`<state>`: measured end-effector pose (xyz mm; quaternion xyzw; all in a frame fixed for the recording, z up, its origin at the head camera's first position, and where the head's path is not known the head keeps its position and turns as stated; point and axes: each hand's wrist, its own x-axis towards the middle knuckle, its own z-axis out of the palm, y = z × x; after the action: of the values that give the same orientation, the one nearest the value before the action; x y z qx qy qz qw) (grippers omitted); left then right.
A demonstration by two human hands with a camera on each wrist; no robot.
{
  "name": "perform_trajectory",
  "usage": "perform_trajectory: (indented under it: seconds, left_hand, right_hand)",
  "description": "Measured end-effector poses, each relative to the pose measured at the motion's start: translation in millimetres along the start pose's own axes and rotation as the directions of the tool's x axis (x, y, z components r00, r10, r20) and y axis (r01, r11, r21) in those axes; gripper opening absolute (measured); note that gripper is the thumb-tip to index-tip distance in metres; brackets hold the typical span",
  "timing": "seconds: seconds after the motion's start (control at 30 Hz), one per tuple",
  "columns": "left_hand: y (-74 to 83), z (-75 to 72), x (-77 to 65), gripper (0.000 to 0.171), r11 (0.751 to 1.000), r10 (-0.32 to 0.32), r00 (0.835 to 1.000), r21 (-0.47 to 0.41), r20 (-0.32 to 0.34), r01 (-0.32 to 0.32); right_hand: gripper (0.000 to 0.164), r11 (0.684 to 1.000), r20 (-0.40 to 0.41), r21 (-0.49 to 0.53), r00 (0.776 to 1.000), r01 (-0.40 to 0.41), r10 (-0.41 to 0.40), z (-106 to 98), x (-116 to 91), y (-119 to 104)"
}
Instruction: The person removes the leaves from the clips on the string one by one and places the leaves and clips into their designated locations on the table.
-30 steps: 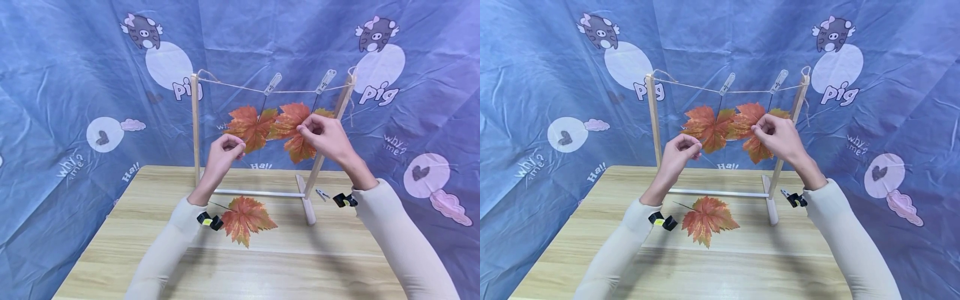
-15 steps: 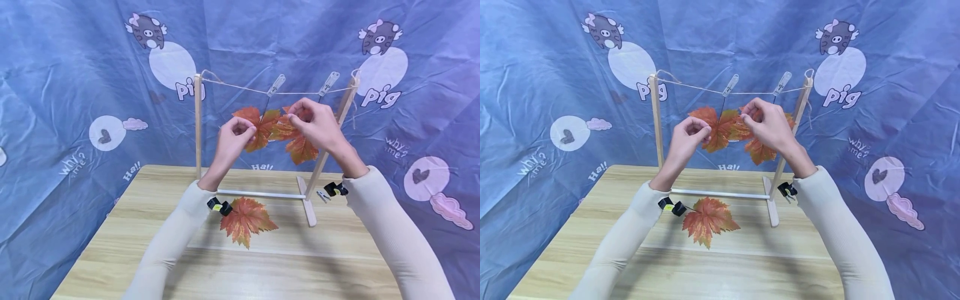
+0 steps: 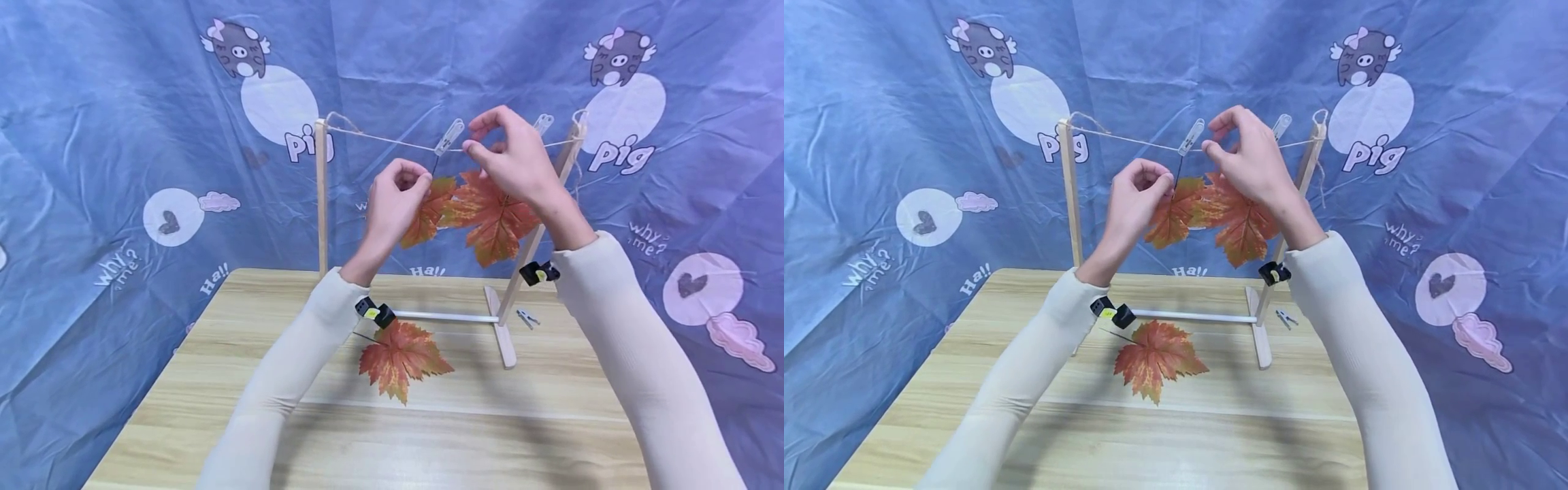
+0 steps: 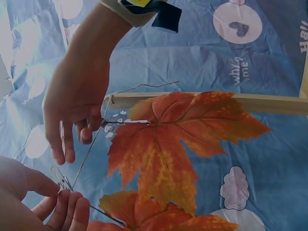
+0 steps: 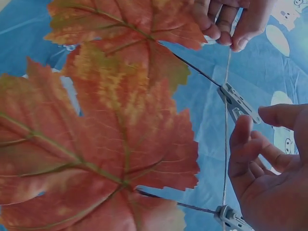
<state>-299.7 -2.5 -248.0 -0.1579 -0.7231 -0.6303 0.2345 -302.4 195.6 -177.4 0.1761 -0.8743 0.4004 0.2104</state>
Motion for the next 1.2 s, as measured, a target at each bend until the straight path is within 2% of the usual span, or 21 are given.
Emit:
perform_trajectory:
  seconds: [0.23,0.4,0.57,0.77,0.9,1.2]
  left_hand:
    - [11.4,10.6,7.9,0.012,0.998,-0.005,0.999,0.058,-0.039,0.007]
    - [14.8,15.8,12.4,0.017,0.996,-0.038,0.998,0.083,-0.043,0.041]
    - [14.2,19.8,17.4,0.023,0.989,-0.075,0.996,0.122,-0.043,0.080]
    - [11.2,24.2,22.4,0.021,0.984,-0.098,0.995,0.148,-0.029,0.101]
    - [9.0,25.1,24.1,0.019,0.988,-0.086,0.996,0.129,-0.027,0.088]
    - [2.2,23.7,27.4,0.014,0.999,-0.050,0.999,0.007,-0.017,0.050]
  right_hand:
    - [0.053,0.997,0.067,-0.027,0.995,-0.066,0.068,-2,12,-10]
    - [0.062,0.996,0.121,-0.068,0.990,-0.064,0.072,0,17,-14]
    - [0.057,0.994,0.123,-0.099,0.991,-0.034,0.047,2,19,-16]
    - [0.051,0.996,0.096,-0.077,0.995,-0.034,0.041,4,21,-16]
    - [0.048,0.997,0.087,-0.062,0.995,-0.041,0.046,4,22,-15]
    - [0.040,0.999,0.083,-0.045,0.996,-0.021,0.024,6,22,-11]
